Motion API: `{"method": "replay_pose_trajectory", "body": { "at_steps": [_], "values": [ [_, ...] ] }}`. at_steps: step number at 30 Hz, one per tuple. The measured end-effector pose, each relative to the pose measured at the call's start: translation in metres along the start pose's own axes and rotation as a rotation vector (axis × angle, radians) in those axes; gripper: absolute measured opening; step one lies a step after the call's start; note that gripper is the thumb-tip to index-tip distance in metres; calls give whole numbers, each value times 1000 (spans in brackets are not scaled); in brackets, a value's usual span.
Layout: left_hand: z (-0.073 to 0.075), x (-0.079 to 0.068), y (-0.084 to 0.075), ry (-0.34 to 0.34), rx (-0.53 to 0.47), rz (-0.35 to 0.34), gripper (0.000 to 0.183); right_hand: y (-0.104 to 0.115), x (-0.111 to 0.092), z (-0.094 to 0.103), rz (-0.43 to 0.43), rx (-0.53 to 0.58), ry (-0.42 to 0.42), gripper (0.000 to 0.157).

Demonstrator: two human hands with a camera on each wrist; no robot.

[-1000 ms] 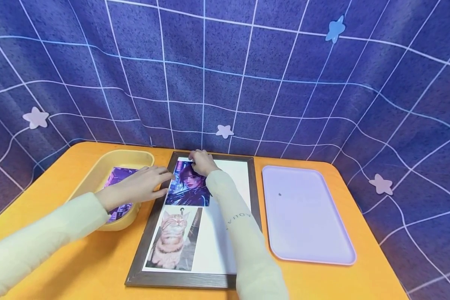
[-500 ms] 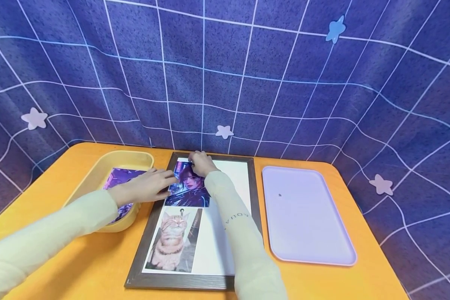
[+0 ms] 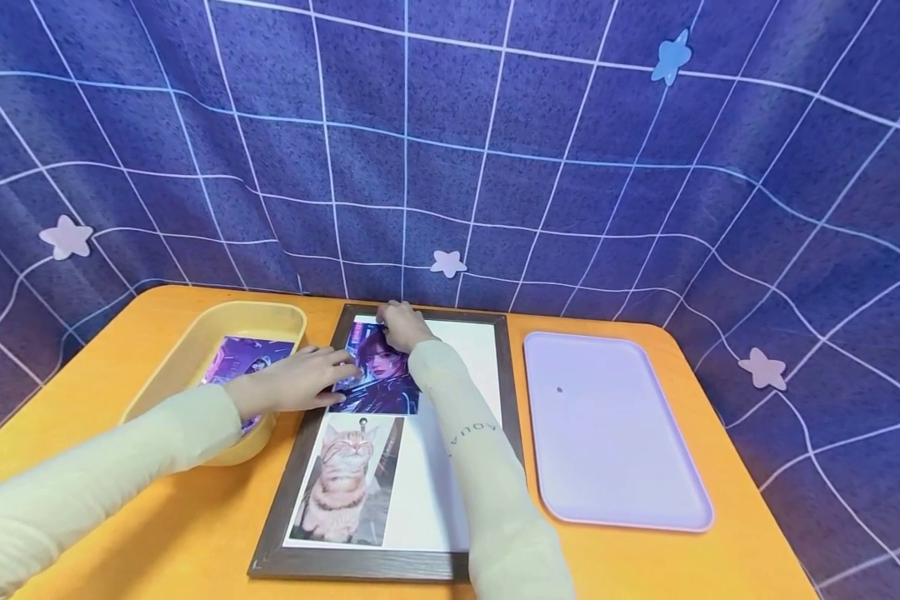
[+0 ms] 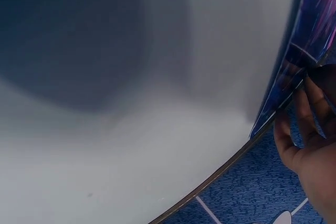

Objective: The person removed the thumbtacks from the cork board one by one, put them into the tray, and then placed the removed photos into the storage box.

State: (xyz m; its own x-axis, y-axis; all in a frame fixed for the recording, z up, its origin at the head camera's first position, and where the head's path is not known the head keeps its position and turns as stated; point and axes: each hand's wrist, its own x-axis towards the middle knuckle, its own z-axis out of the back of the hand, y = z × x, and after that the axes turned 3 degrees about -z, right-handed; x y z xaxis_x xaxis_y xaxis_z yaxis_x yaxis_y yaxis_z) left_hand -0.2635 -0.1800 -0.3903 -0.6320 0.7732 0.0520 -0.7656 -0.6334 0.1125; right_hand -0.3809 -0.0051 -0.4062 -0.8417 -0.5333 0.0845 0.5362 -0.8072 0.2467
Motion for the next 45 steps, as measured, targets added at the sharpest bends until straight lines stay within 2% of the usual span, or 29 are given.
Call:
{"method": "replay_pose_trajectory", "body": {
  "at_steps": [11, 16, 23, 36, 45],
  "values": [
    [-3, -1, 4, -1, -30, -13, 30, 3, 2, 0, 24, 1, -13, 25],
    [-6, -1, 5, -20, -42, -18, 29, 4, 3, -2, 23, -42, -25, 25],
    [-6, -2, 5, -11, -42, -27, 31, 7, 3, -2, 9, -65, -7, 24],
    [-7, -2, 6, -20, -163, -2, 34, 4, 5, -5, -12, -50, -4, 27],
    [-7, 2, 6, -22, -162, 9, 33, 4, 4, -3, -28, -59, -5, 26]
  ]
}}
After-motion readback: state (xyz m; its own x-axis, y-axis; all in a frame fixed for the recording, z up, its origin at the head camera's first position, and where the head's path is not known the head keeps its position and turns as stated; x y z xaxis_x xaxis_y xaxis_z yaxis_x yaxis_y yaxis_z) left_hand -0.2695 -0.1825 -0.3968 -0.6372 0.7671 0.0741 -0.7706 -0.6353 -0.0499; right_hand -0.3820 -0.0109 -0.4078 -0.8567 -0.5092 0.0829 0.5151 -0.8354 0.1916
